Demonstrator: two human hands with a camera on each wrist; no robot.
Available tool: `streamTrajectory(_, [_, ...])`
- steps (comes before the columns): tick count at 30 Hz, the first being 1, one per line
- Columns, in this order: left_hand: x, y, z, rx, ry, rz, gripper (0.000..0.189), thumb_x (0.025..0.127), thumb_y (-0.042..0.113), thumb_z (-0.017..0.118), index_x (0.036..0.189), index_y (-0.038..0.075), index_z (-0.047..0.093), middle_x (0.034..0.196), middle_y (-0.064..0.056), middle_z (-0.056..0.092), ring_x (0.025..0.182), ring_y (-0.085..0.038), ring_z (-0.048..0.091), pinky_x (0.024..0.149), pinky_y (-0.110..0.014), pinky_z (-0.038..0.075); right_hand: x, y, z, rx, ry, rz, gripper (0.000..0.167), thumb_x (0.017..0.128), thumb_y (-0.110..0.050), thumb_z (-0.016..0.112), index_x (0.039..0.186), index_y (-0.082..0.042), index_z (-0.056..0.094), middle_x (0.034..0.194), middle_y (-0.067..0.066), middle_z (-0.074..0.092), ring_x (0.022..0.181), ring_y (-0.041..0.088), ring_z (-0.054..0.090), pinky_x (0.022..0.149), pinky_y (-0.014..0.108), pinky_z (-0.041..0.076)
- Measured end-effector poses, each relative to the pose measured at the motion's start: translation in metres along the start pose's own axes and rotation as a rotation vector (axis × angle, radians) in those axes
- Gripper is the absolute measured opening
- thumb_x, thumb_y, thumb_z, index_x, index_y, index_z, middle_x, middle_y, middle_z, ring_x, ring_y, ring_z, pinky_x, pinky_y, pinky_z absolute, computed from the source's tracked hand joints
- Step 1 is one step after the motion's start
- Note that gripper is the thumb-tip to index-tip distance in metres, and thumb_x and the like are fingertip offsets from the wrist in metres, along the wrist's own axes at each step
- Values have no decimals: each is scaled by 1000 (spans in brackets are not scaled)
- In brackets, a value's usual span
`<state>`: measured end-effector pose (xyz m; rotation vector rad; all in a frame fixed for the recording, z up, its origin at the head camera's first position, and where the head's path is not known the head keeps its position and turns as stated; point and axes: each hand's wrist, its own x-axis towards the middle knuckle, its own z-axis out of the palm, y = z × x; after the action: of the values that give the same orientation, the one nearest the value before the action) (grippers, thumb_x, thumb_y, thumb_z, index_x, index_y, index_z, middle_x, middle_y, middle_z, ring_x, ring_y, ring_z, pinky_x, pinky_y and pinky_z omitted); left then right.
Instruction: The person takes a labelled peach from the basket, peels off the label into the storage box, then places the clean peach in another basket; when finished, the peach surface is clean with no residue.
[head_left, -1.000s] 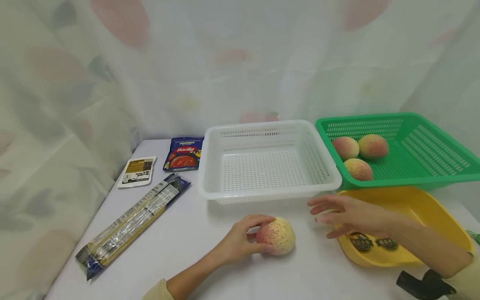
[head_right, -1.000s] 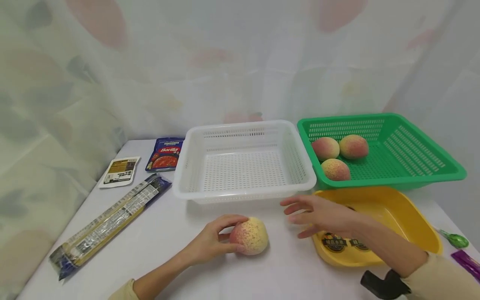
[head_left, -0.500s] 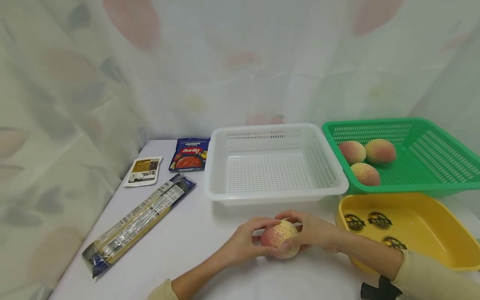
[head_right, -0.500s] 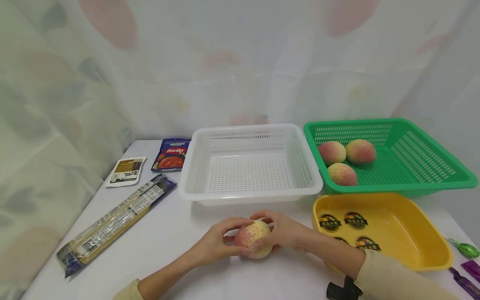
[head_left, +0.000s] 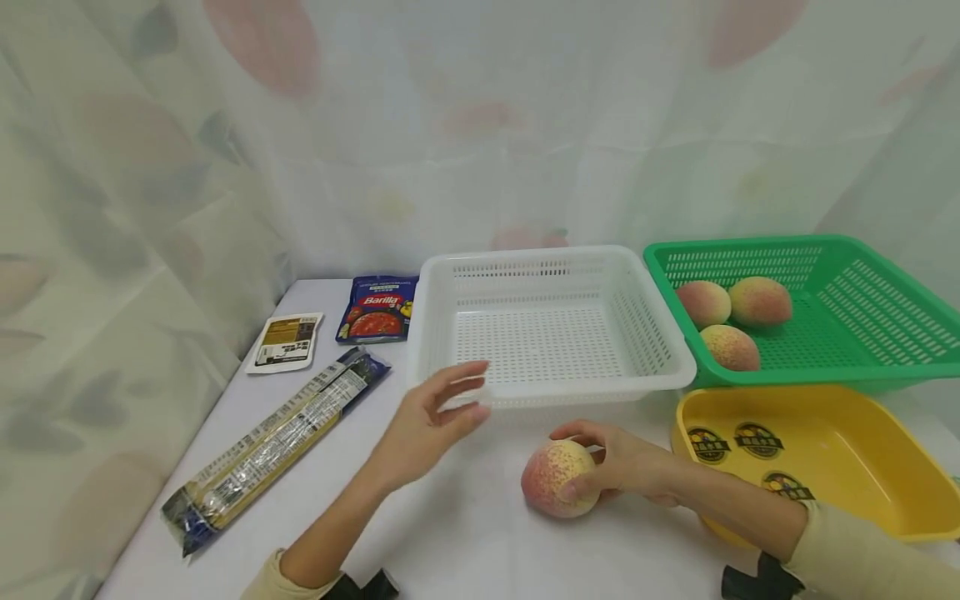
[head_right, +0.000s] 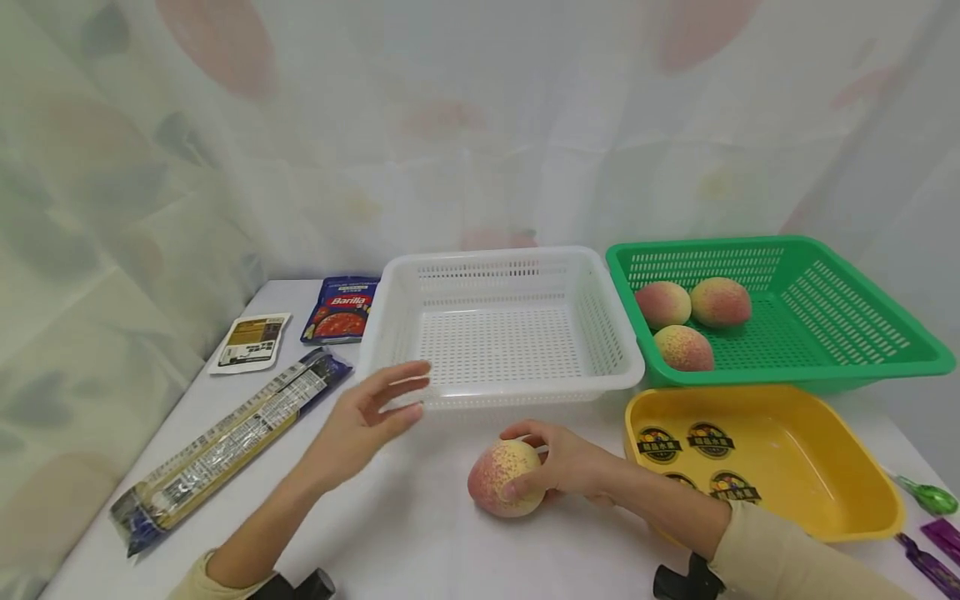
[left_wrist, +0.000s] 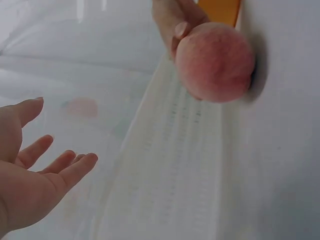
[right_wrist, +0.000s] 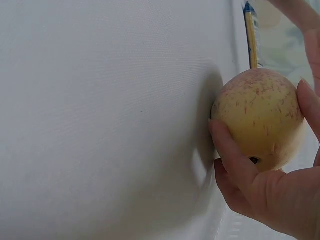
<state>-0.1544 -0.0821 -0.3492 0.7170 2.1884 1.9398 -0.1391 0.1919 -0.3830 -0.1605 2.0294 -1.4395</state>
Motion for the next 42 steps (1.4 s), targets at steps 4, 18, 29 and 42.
streamTrajectory(4, [4, 7, -28, 6, 137, 23, 50, 92, 5, 62, 139, 1, 44, 141, -10, 45, 127, -26, 44, 93, -29, 46, 0, 0, 0, 1, 6, 0, 63, 76, -4, 77, 133, -9, 50, 126, 13, 46, 99, 27, 53, 74, 40, 54])
streamTrajectory(18, [22, -39, -62, 83, 237, -282, 58, 93, 20, 64, 146, 14, 39, 151, -11, 30, 131, -31, 39, 101, -45, 39, -3, 3, 0, 5, 12, -1, 62, 76, -3, 76, 132, -9, 50, 126, 13, 47, 98, 27, 53, 75, 40, 54])
streamTrajectory(29, [22, -49, -51, 28, 189, -304, 62, 93, 18, 64, 148, 16, 36, 153, -9, 25, 124, -33, 46, 93, -37, 46, -2, 7, -6, 17, 28, 7, 64, 77, -10, 79, 134, -11, 51, 130, 12, 46, 99, 26, 55, 75, 40, 54])
streamTrajectory(42, [17, -48, -58, 1, 156, -293, 64, 94, 19, 63, 149, 15, 32, 154, -9, 21, 125, -32, 45, 94, -33, 45, -61, -52, -90, -98, -15, -224, 66, 83, -11, 71, 141, -13, 42, 134, 18, 45, 102, 34, 56, 82, 40, 52])
